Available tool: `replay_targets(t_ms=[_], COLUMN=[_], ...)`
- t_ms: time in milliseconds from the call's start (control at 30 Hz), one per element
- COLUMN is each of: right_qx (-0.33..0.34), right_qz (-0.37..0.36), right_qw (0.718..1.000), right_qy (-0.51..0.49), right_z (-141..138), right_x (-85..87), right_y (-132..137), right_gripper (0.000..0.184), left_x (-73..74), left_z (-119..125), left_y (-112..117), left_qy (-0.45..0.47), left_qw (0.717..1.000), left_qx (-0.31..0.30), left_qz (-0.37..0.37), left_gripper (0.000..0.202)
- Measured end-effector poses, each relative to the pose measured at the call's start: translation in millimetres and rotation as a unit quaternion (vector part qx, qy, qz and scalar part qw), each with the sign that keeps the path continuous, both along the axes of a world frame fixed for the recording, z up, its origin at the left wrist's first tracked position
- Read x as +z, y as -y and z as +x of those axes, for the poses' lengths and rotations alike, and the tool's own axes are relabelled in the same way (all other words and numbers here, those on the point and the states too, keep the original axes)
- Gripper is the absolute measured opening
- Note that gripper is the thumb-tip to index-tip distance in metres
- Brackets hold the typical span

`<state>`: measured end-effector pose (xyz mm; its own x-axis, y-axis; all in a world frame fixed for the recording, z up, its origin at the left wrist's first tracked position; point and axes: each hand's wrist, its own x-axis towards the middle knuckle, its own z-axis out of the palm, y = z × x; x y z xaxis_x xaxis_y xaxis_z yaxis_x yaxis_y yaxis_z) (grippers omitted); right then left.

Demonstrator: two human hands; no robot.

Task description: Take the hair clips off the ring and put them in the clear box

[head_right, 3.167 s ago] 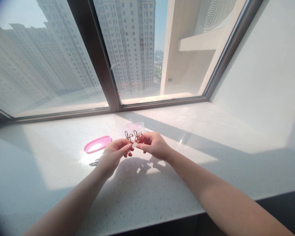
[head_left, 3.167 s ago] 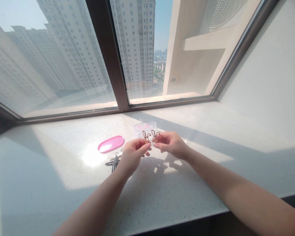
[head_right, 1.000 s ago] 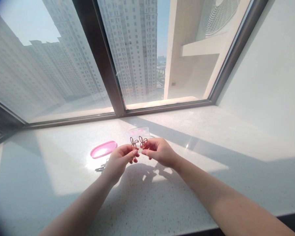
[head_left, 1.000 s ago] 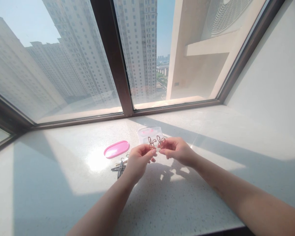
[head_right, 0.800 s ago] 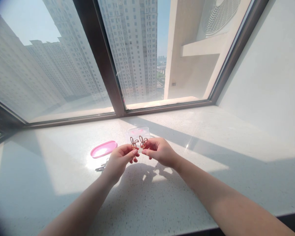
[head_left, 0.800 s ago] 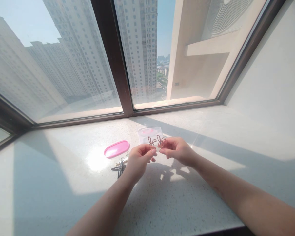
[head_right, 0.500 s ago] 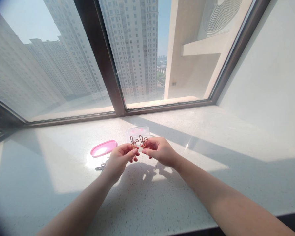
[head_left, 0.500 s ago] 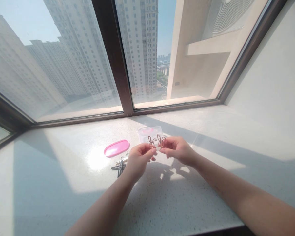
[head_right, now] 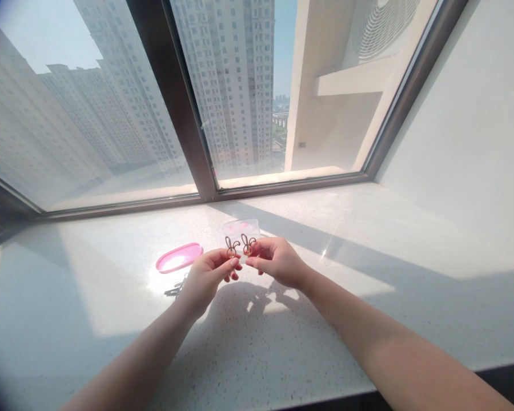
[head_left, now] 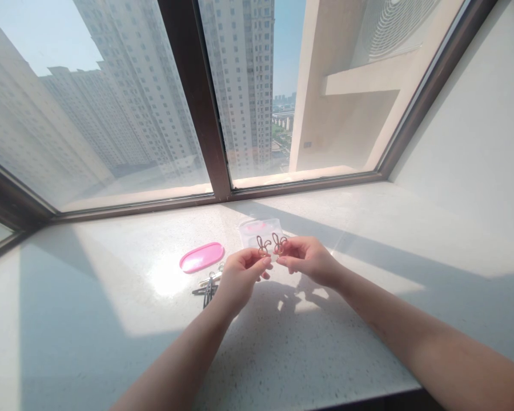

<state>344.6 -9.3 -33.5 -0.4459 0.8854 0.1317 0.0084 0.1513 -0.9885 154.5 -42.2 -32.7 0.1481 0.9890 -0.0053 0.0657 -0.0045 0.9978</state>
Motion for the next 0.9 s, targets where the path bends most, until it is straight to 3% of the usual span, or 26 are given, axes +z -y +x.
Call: replay_targets(t_ms=[900], right_qx=[0.004], right_qz=[-0.006], right_qw=[1.0], right_qy=[-0.004], right_z=[-1.2], right_x=[1.2], right_y=[0.2], right_gripper=[0.016], left_x=[0.3], left_z=[-0.2], left_y=[0.6], left_qy=[-0.008], left_qw=[1.0], left_qx=[0.004], left_qz=[-0.004], left_gripper=[0.02])
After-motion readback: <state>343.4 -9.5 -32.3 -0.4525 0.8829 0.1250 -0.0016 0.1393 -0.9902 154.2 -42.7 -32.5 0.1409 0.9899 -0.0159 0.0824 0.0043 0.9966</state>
